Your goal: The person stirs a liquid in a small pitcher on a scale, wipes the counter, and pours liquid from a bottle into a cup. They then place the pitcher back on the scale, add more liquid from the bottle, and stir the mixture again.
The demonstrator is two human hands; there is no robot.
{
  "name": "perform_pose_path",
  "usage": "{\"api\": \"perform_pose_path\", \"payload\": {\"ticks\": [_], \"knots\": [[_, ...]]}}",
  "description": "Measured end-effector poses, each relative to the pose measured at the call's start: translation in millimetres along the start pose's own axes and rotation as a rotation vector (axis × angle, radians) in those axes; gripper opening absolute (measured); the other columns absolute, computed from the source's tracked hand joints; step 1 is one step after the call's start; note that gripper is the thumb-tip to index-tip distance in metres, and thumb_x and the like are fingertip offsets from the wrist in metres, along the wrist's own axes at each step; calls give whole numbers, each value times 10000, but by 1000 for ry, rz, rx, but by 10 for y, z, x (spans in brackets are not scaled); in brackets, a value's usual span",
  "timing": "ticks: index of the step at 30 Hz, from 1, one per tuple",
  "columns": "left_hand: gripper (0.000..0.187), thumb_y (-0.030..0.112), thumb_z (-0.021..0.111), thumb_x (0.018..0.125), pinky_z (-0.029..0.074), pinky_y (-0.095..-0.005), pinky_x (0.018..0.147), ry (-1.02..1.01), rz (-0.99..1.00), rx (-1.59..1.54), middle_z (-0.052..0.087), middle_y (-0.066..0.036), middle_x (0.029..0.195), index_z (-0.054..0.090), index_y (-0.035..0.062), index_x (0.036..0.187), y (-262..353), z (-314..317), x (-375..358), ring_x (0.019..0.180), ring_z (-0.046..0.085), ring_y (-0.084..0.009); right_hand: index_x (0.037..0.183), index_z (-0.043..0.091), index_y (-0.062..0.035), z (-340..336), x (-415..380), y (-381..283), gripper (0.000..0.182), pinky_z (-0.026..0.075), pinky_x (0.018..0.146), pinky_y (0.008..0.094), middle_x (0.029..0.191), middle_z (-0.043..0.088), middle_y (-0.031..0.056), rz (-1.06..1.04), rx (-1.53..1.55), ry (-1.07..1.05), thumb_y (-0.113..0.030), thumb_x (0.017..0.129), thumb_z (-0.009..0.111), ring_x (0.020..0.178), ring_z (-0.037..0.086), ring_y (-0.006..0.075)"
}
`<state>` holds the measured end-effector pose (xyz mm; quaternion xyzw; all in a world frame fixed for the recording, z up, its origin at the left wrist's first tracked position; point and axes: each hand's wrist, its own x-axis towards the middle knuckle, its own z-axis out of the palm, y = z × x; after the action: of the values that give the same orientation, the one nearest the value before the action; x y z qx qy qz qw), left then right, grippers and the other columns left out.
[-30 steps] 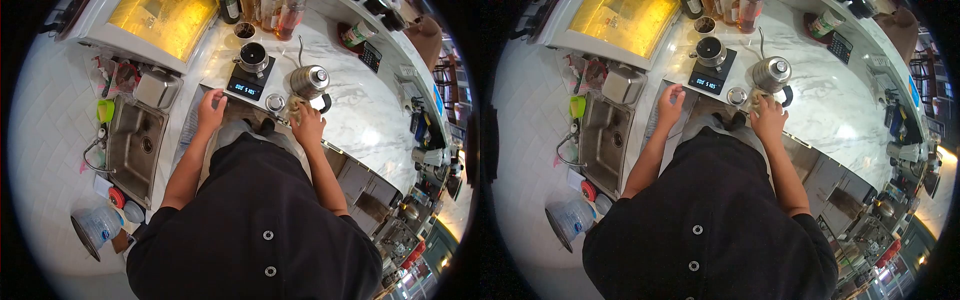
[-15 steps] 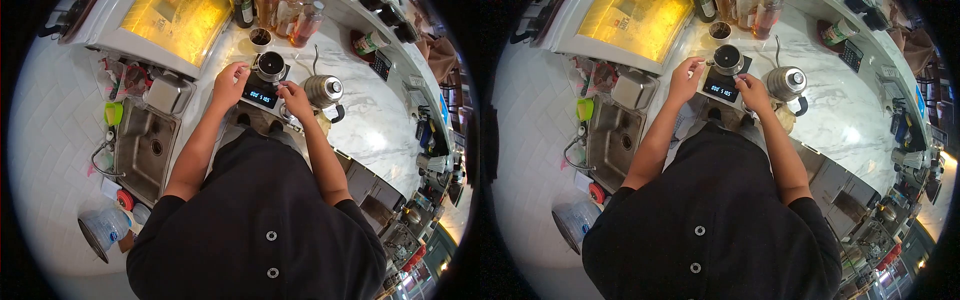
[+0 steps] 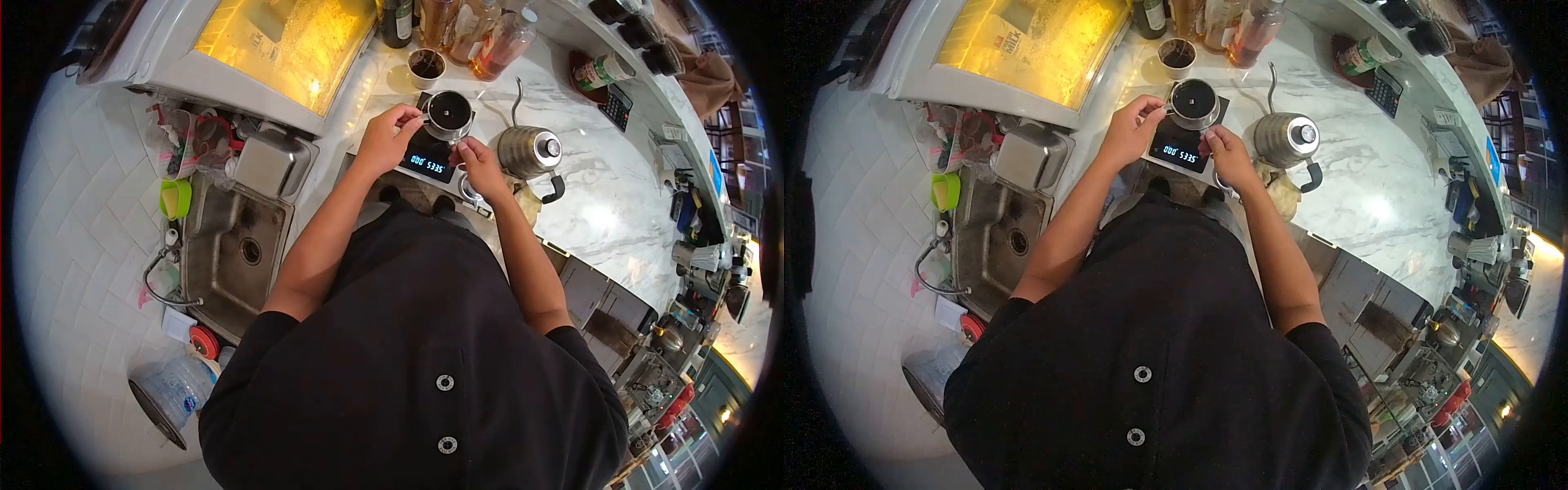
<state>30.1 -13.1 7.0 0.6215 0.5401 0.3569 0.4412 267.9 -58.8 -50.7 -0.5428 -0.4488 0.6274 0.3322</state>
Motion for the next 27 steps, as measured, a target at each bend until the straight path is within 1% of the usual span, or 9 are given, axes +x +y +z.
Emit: {"api": "perform_pose_path", "payload": {"ticks": [3,5,7,11,19,20,21,23,27], "knots": [[215,160,701,987,556,-340,853,-18,-6,-10,765,-122,986,704,4,1134,-44,-31,9,919,732,-215,1083,648,-47,49,10,-8,266,520,830,307,936,712,44,-47,22,9,-263,1117,498,886,687,140],[226,188,689,1007,506,-277,725,1,25,-13,727,-52,942,708,20,1157,-82,-59,12,849,646,-118,1081,645,-44,96,33,-35,266,527,832,305,937,712,46,-59,40,12,-258,1119,494,883,688,141],[225,188,690,1007,501,-273,719,13,21,-11,727,-46,941,710,24,1158,-106,-105,8,845,644,-113,1053,625,2,150,76,-63,244,528,806,304,912,689,65,-32,74,17,-189,1118,488,866,663,156],[222,189,692,1006,497,-266,717,47,-5,16,726,-32,943,713,30,1161,-138,-256,-17,834,634,-99,1052,630,-4,279,154,-136,245,528,809,308,910,691,64,-44,16,-9,-193,1118,489,868,662,155],[231,195,698,1004,507,-277,747,164,-43,3,726,-37,973,710,27,1161,-253,-648,-184,844,625,-99,1037,642,1,671,448,-212,264,527,823,317,904,694,65,-49,-42,-117,-193,1110,479,869,657,152],[234,197,698,1004,509,-280,755,184,-43,-1,725,-39,977,708,26,1164,-277,-693,-205,850,623,-101,1033,643,3,731,507,-174,266,530,828,325,906,694,66,-124,-46,-136,-194,1110,481,864,660,166],[234,197,698,1004,509,-280,755,183,-46,0,725,-39,977,708,26,1164,-309,-727,-227,850,623,-101,1033,643,3,765,543,-136,266,530,828,325,906,694,66,-122,-45,-136,-194,1110,481,864,660,166],[209,193,693,999,530,-297,728,243,-72,29,756,-70,961,715,22,1117,-391,-775,-262,882,691,-143,1036,649,1,875,585,-165,258,531,830,331,911,697,68,-97,-29,-182,-184,1107,483,861,664,176],[206,193,692,999,531,-296,724,263,-86,51,758,-74,965,713,29,1122,-530,-875,-331,887,694,-148,1053,654,4,1035,652,-171,298,532,821,340,923,700,81,24,-35,-216,-235,1104,484,869,670,180]]}}
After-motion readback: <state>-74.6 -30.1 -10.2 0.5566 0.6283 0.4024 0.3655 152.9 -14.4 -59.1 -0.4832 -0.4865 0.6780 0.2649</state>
